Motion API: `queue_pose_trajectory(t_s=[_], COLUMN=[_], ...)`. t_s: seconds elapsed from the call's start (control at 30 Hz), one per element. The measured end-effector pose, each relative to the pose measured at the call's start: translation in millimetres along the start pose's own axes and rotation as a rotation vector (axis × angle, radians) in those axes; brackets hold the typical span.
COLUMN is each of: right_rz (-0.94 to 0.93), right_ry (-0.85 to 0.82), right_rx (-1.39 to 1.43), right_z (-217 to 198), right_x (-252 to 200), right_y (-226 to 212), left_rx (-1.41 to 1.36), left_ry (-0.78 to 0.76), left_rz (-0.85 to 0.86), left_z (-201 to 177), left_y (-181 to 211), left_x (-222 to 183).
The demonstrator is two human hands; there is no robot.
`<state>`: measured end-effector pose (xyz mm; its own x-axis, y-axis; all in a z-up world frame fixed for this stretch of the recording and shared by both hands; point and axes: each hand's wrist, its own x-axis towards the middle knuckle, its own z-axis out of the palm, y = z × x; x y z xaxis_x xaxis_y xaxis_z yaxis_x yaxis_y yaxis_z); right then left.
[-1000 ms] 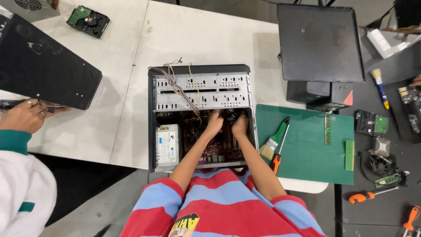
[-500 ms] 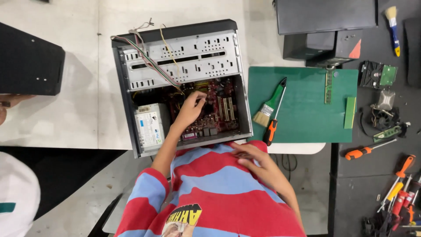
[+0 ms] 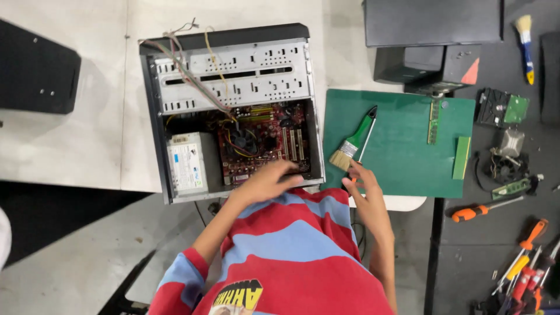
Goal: Inspecting internal connections and components within a desktop computer case using tools and hands.
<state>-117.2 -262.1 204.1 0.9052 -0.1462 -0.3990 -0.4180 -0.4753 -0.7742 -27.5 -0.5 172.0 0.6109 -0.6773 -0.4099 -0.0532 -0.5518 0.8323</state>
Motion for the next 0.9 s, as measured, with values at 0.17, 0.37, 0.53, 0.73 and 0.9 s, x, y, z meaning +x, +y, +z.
queue_pose_trajectory(t_s=[0.17,0.37,0.53,0.73,0.9], right_rz=[-0.091,-0.023,-0.010,0.013,-0.073], right_ry=[-0.068,-0.126,-0.157,-0.163,-0.028], right_rx=[0.024,-0.328,-0.397,-0.251,-0.433], right_z=[45,66,64,58,71], right_x=[36,39,36,18,26], right_y=[8,-8,9,-17,-6], left_rx=[0.246,0.263,0.214,-0.071,-0.178], left_ry=[-0.093,-0.092,-0.150,0.929,1.382], left_rz=[0.017,-0.073,-0.100,0.036,-0.089], left_z=[26,28,11,-14,-101], left_y=[-13,-15,10,-19,-82], left_x=[1,-2,-17,-11,19])
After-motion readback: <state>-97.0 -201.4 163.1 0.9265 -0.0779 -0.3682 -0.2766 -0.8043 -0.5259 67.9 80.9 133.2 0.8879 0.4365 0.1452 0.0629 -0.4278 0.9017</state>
